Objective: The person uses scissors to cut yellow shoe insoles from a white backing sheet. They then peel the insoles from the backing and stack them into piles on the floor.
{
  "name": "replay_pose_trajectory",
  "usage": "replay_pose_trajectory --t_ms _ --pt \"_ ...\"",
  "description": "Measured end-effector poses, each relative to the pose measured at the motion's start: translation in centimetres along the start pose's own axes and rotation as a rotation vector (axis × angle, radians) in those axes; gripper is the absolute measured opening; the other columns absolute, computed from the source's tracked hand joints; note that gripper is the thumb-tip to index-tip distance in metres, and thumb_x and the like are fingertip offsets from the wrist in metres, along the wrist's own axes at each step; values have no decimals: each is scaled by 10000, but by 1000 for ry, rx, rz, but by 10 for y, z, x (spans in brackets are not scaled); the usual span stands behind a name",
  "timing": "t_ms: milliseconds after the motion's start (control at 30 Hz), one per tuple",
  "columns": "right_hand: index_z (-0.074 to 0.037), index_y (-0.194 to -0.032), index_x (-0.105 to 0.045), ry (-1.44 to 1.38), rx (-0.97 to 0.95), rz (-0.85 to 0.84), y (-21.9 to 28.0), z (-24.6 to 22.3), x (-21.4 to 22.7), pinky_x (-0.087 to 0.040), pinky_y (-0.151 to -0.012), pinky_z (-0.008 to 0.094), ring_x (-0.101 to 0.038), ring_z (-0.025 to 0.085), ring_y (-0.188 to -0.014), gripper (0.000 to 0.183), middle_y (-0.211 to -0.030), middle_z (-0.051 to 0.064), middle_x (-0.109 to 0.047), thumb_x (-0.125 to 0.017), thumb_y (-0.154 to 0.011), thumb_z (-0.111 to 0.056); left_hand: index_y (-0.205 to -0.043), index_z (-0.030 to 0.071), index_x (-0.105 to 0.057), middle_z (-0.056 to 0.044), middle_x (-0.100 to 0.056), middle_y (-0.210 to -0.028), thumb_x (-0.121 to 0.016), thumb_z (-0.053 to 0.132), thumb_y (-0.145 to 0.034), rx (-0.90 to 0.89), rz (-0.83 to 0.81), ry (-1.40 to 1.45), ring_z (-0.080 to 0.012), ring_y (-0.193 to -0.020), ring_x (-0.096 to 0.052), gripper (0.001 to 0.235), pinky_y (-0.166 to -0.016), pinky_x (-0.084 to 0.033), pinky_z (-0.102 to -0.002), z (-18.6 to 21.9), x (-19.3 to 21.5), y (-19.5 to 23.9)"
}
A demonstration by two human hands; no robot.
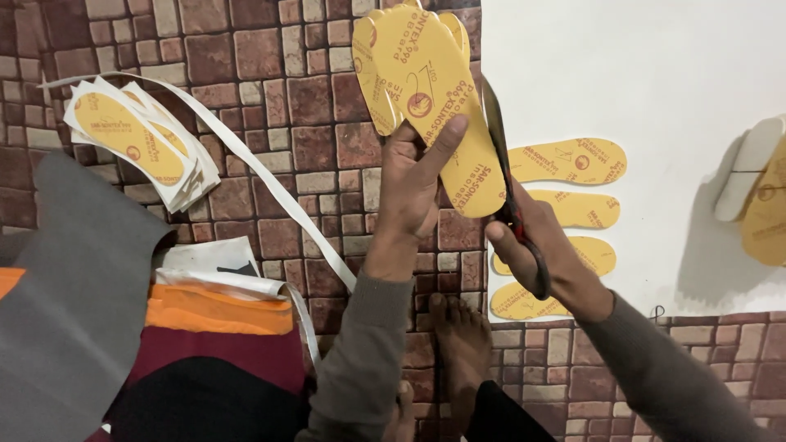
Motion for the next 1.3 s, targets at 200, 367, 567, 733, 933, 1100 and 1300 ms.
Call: replay_pose_trajectory --t_ms 200,367,567,733,933,1100,1300 --pt "-57 -990 -508 -390 -144 100 10 73 -28 -486 -326 308 -539 142 -483 663 -636 -2 -462 -370 -997 -706 -1055 56 -727 -167 -777 -986 -852 182 -890 -21 57 24 -259 -882 -773 242 -764 -665 -420 -6 14 -2" --pt "-91 -1348 -540 241 -372 -179 -2 33 -76 -517 -848 678 -681 553 -995 505 -1034 288 -736 -608 -955 -401 -1059 86 -724 -148 -781 -1021 -830 230 -915 -70 90 -29 -238 -917 -770 230 -790 -669 -402 16 33 -5" --pt "-92 -1119 -598 458 77 -196 10 109 -150 -564 -692 642 -688 505 -849 389 -1062 204 -634 -723 -756 -158 -1052 77 -731 -151 -781 -1023 -827 280 -897 -7 179 -50 -246 -932 -769 272 -820 -644 -392 17 27 -3" --pt "-61 -1030 -617 528 168 -304 7 116 -147 -585 -605 583 -682 471 -723 326 -970 178 -596 -677 -710 -77 -1011 59 -739 -86 -772 -980 -805 307 -901 78 246 -105 -161 -901 -738 279 -848 -597 -351 2 12 9" --pt "-8 -1102 -672 -30 -204 -291 12 57 -74 -554 -797 591 -701 503 -1015 304 -1041 253 -734 -671 -909 -243 -1025 49 -735 -131 -766 -1021 -818 304 -893 114 201 -236 -173 -946 -713 299 -922 -540 -389 -26 15 11" --pt "-60 -1408 -509 -820 -234 445 14 117 -3 -680 -739 435 -721 231 -897 452 -1139 119 -618 -659 -984 -107 -1167 51 -720 -80 -754 -1086 -879 183 -832 179 240 -229 -100 -928 -701 394 -836 -588 -311 -85 10 21" --pt "19 -1393 -573 -390 -247 382 21 175 92 -630 -789 400 -691 253 -936 444 -1109 186 -676 -702 -1019 -183 -1481 117 -455 -86 -655 -1139 -807 89 -919 13 163 -363 -66 -834 -656 664 -763 -568 -235 -116 27 -3"
Point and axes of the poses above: each hand's wrist, its own y-axis away from the middle knuckle, its own x-axis out of the back of the hand, z = x × y, the point moved 1 cm from there along -y, towards the middle knuckle
